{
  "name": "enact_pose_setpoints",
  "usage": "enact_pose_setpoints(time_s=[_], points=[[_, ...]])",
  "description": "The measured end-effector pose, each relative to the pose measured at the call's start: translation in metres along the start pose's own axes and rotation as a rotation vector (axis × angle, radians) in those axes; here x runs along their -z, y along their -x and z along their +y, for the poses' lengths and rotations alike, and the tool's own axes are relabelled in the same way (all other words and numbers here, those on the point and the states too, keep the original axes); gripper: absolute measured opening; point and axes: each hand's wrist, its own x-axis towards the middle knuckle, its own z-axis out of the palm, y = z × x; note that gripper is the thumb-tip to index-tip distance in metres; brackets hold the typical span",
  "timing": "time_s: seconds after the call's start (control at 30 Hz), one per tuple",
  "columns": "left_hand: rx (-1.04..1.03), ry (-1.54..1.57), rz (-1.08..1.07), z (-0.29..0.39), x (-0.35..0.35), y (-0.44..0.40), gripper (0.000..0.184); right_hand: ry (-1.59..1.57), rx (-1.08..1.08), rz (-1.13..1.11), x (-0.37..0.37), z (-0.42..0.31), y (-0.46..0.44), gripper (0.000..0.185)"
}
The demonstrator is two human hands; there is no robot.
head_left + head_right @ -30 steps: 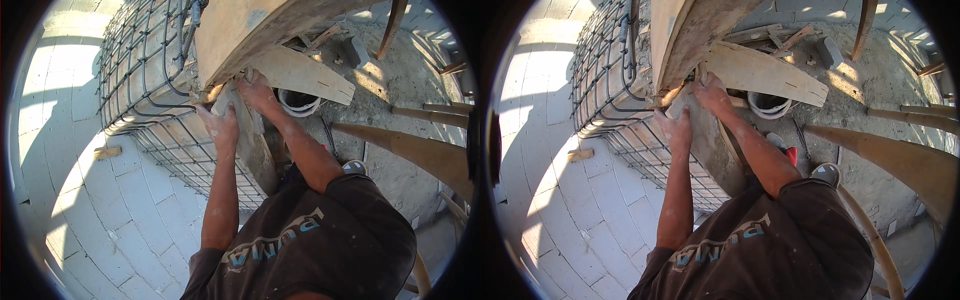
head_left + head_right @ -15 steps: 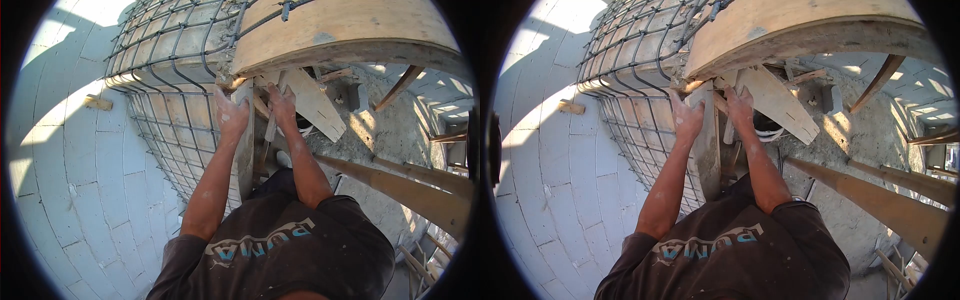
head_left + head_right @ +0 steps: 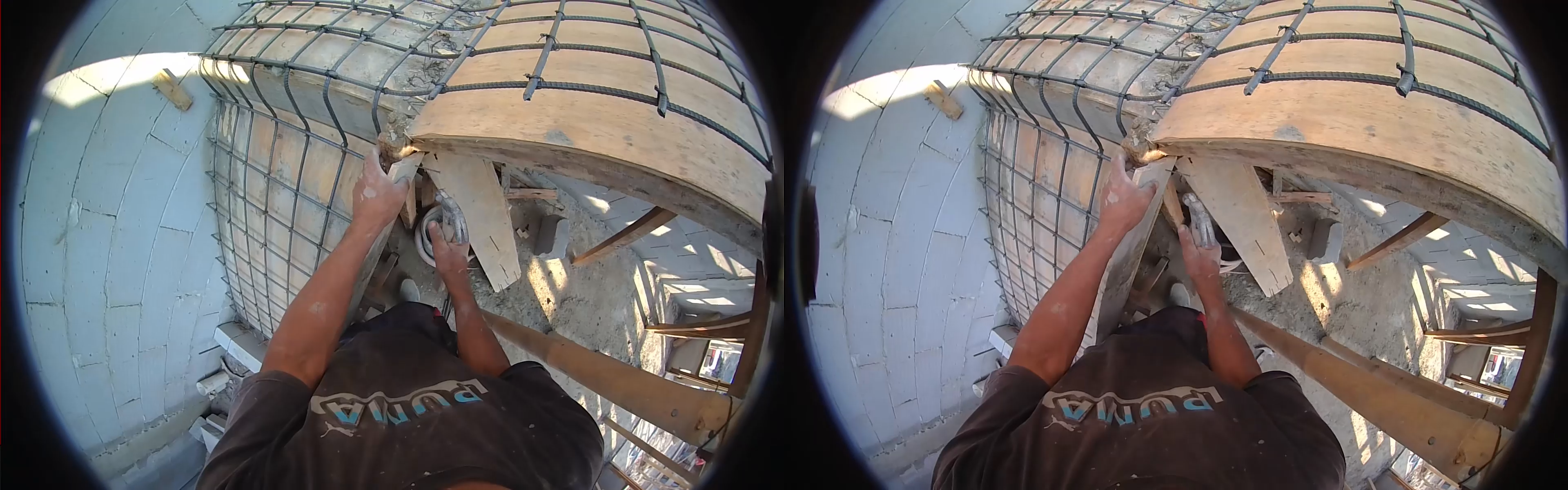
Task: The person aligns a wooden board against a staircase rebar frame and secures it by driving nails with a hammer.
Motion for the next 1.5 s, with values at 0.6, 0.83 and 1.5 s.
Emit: enact_pose_setpoints(time_s=[0.6, 0.83, 1.5], points=[[-0.059, -0.007, 0.005, -0.011, -0.009, -0.004, 0.074, 0.268, -0.065, -0.29, -0.018, 0.013, -0.046, 0.024], [-0.04, -0.026, -0.002, -0.01, -0.009, -0.003, 0.075, 0.474, -0.307, -0.337, -0.011, 0.035, -0.017, 0.033], [-0.086, 0.013, -0.005, -0.009, -0.006, -0.005, 0.074, 0.328, -0.101, -0.135, -0.034, -0.071, -0.054, 0.032]])
